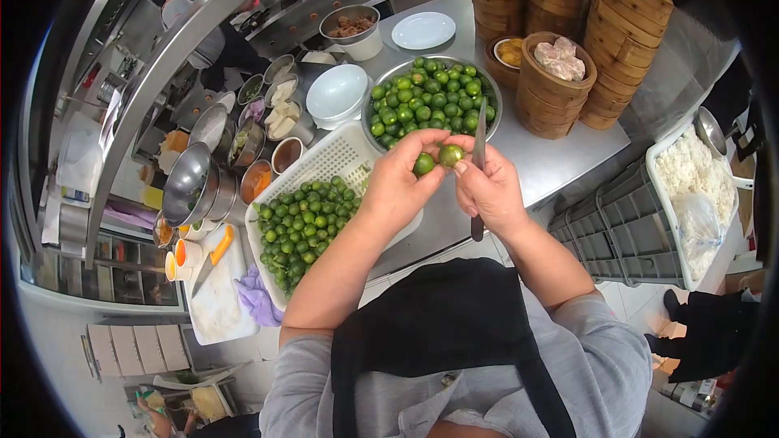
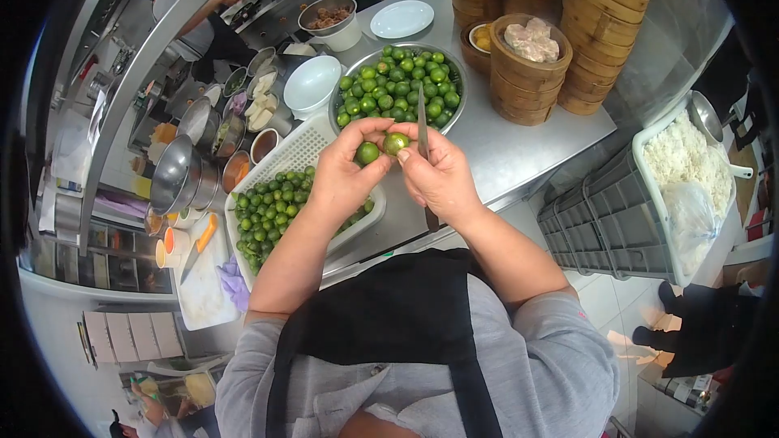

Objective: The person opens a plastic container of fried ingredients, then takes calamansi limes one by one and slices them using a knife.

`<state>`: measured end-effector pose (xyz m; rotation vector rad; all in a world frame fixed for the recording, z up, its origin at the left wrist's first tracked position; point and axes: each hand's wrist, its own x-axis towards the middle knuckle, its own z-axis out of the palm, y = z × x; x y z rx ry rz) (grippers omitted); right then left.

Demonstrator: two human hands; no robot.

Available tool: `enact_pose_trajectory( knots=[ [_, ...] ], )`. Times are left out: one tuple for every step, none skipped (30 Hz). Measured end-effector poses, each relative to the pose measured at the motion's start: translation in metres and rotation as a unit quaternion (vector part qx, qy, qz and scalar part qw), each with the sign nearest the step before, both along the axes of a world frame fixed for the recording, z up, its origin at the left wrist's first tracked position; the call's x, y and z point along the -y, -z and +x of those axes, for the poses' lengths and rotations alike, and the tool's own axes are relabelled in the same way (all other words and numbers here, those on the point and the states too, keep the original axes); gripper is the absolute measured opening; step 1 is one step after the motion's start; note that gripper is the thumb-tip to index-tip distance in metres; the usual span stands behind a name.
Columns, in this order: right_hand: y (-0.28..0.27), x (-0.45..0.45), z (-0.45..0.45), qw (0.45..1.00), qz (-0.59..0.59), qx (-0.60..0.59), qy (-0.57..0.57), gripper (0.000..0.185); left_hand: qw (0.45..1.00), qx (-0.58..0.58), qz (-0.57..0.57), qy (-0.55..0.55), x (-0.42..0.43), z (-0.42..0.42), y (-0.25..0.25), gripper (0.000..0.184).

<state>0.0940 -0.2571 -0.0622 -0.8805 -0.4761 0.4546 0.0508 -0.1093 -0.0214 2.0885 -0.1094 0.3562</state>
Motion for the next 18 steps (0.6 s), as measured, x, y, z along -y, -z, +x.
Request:
enact_pose_trajectory(
  knots=[
    [-0.001, 0.0, 0.005, 0.999, -0.03, -0.002, 0.025, 0.028, 1.0, 0.0, -0.001, 0.001, -0.002, 0.005, 0.001, 0.041],
    [-0.001, 0.001, 0.01, 0.997, -0.059, -0.003, 0.05, 0.028, 0.999, 0.007, 0.04, -0.016, -0.005, 0.011, 0.004, 0.039],
    [-0.002, 0.002, 0.019, 0.997, -0.06, -0.003, 0.05, 0.028, 0.996, 0.013, 0.081, -0.034, -0.009, 0.018, 0.006, 0.038],
    [-0.004, 0.005, 0.031, 0.995, -0.078, -0.006, 0.065, 0.028, 0.996, 0.013, 0.08, -0.035, -0.012, 0.028, 0.009, 0.038],
    [-0.004, 0.008, 0.042, 0.992, -0.095, -0.008, 0.079, 0.028, 0.998, 0.008, 0.044, -0.046, -0.015, 0.039, 0.012, 0.034],
    [-0.003, 0.008, 0.05, 0.992, -0.096, -0.008, 0.078, 0.028, 0.998, 0.004, 0.008, -0.057, -0.017, 0.05, 0.014, 0.032],
    [0.002, 0.008, 0.059, 0.991, -0.105, -0.018, 0.075, 0.029, 0.999, -0.01, 0.025, -0.045, -0.019, 0.06, 0.013, 0.033],
    [0.005, 0.007, 0.065, 0.99, -0.115, -0.027, 0.073, 0.03, 0.999, -0.009, 0.024, -0.047, -0.02, 0.07, 0.018, 0.033],
    [0.006, 0.005, 0.069, 0.988, -0.133, -0.035, 0.066, 0.032, 0.999, -0.004, 0.031, -0.035, -0.018, 0.082, 0.024, 0.034],
    [0.006, 0.004, 0.071, 0.988, -0.135, -0.033, 0.064, 0.032, 0.999, 0.001, 0.039, -0.023, -0.014, 0.089, 0.024, 0.035],
    [0.006, 0.002, 0.072, 0.983, -0.172, -0.023, 0.06, 0.033, 0.996, -0.081, 0.027, -0.021, -0.011, 0.094, 0.022, 0.039],
    [0.006, 0.001, 0.074, 0.976, -0.208, -0.013, 0.056, 0.034, 0.996, -0.082, 0.024, -0.023, -0.01, 0.095, 0.023, 0.039],
    [0.008, 0.001, 0.076, 0.976, -0.21, -0.014, 0.055, 0.034, 0.998, -0.07, -0.005, -0.009, -0.01, 0.097, 0.025, 0.039],
    [0.011, 0.002, 0.077, 0.977, -0.204, -0.016, 0.053, 0.034, 0.998, -0.058, -0.035, 0.007, -0.009, 0.097, 0.027, 0.04],
    [0.014, 0.002, 0.077, 0.978, -0.199, -0.019, 0.051, 0.035, 0.999, -0.016, -0.044, -0.007, -0.012, 0.098, 0.03, 0.038],
    [0.016, 0.003, 0.077, 0.978, -0.202, -0.023, 0.05, 0.035, 0.998, 0.026, -0.054, -0.021, -0.017, 0.097, 0.032, 0.037],
    [0.018, 0.003, 0.077, 0.981, -0.183, -0.028, 0.062, 0.035, 0.998, 0.012, -0.059, -0.031, -0.02, 0.092, 0.025, 0.036],
    [0.02, 0.003, 0.076, 0.983, -0.163, -0.033, 0.074, 0.035, 0.997, 0.0, -0.064, -0.042, -0.024, 0.085, 0.016, 0.035]
  ],
)
